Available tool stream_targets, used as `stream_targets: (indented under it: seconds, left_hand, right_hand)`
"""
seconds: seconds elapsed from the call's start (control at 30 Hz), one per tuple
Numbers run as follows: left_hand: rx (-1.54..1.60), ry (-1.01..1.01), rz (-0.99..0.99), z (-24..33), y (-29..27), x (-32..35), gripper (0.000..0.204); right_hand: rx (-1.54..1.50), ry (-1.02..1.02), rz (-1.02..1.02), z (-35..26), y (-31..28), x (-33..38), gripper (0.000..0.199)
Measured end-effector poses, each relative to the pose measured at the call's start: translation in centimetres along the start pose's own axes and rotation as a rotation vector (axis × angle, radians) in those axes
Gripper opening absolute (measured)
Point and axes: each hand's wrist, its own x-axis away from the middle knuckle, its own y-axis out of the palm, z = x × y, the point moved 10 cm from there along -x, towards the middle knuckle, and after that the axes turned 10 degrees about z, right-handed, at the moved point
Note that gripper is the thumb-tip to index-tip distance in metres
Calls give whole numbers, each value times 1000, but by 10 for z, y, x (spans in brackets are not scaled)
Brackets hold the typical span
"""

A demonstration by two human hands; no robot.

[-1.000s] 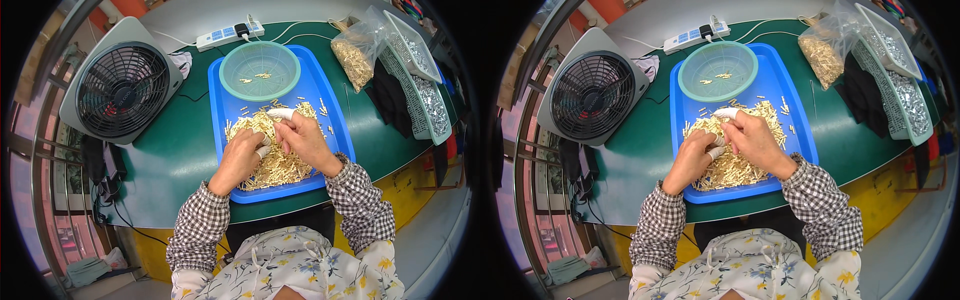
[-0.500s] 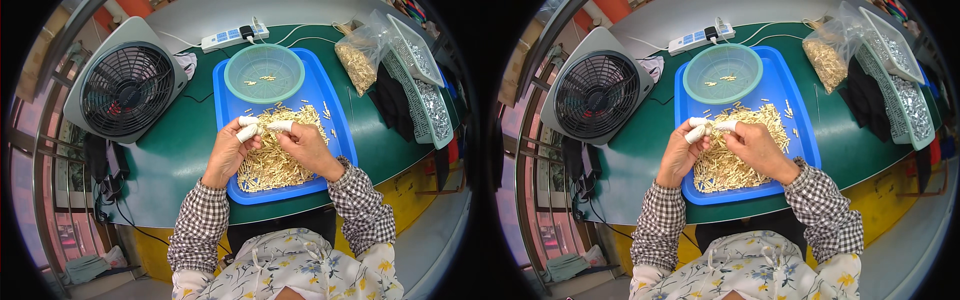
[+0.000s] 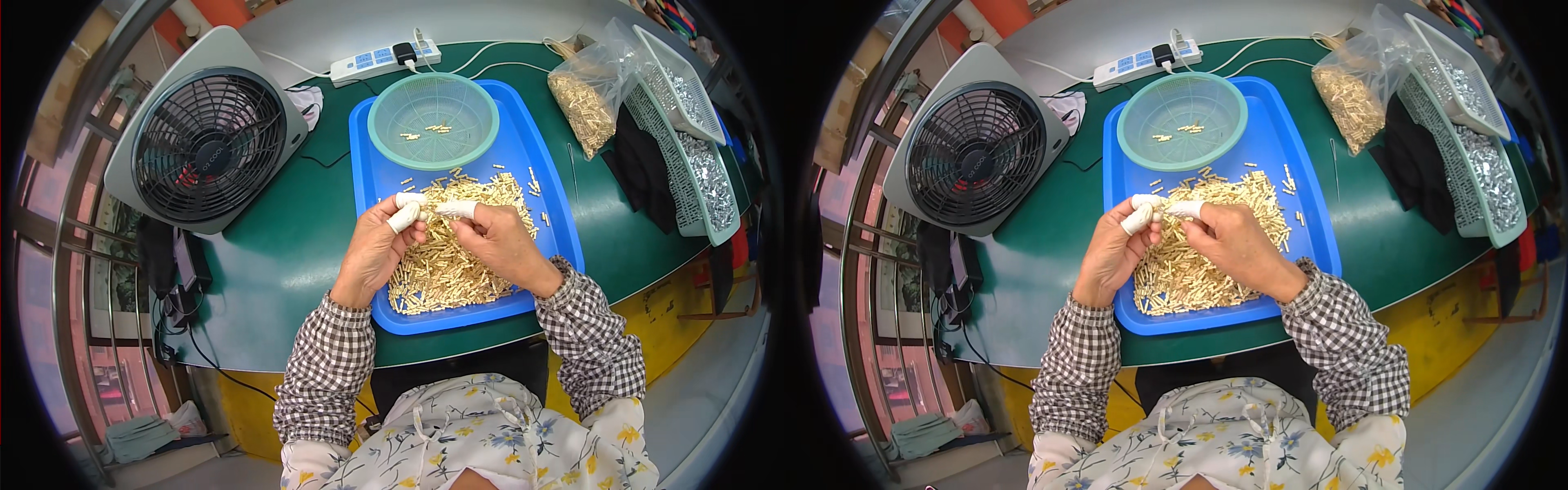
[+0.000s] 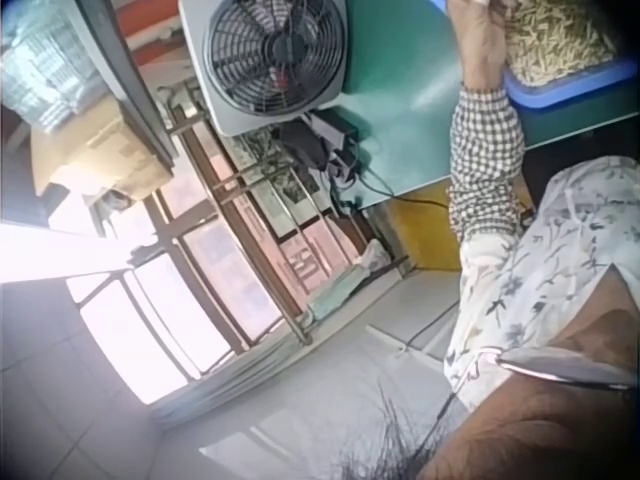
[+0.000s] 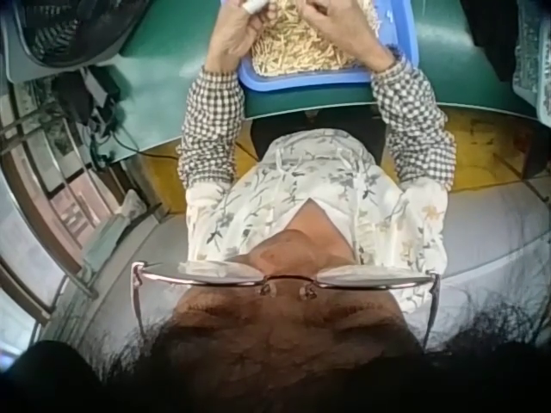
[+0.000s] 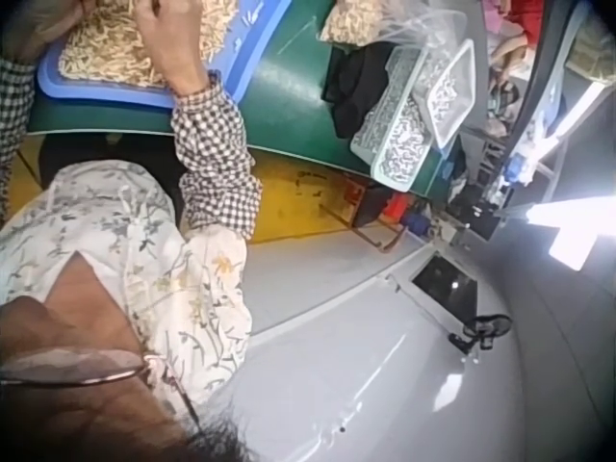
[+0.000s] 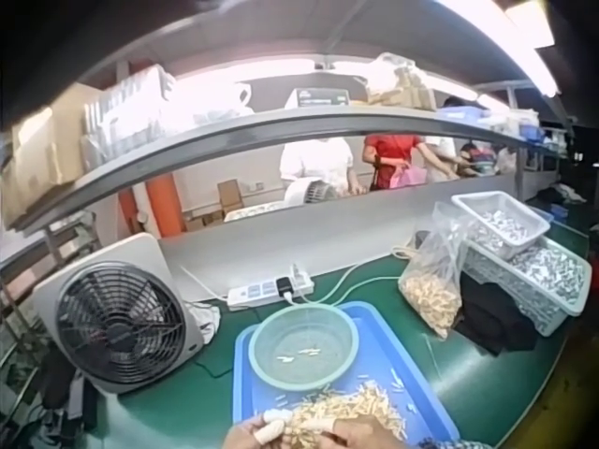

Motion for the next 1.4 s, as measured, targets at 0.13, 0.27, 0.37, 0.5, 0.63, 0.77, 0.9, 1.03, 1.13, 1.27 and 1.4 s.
stream_targets:
  seconds: [0.13, 0.27, 0.37, 0.5, 0.63, 0.77, 0.9, 1.03, 1.13, 1.27, 1.4]
  left_hand:
    - [-152, 101, 36, 8, -3, 1, 14]
    - [-397, 236, 49, 21, 2, 3, 13]
    - [-448, 255, 41, 22, 1, 3, 12]
    - [-426, 216, 28, 20, 0, 3, 12]
    - [-532, 220, 22, 16, 10, 5, 12]
    - [-492, 225, 73, 19, 8, 9, 12]
    - [-267, 134, 34, 14, 8, 6, 14]
    - [-141, 82, -3, 8, 4, 3, 16]
    - [-146, 80, 9, 9, 4, 3, 16]
    - [-177, 60, 13, 4, 5, 3, 17]
    - [-185, 58, 9, 6, 11, 6, 20]
  right_hand:
    - [85, -138, 15, -6, 2, -1, 21]
    - [208, -370, 57, -17, 2, 4, 19]
    - [211, -387, 33, -23, 4, 5, 18]
    - [-11, 87, -106, 6, 3, 1, 17]
    - [98, -388, 57, -14, 5, 8, 12]
    - [54, -275, 17, -11, 5, 3, 12]
    - [-179, 103, -161, 2, 14, 0, 17]
    - [-330, 225, -275, 7, 25, 7, 27]
    - [-526, 176, -309, -2, 27, 9, 29]
    - [-385, 223, -288, 9, 26, 8, 30]
    - [-456, 316, -256, 18, 26, 8, 27]
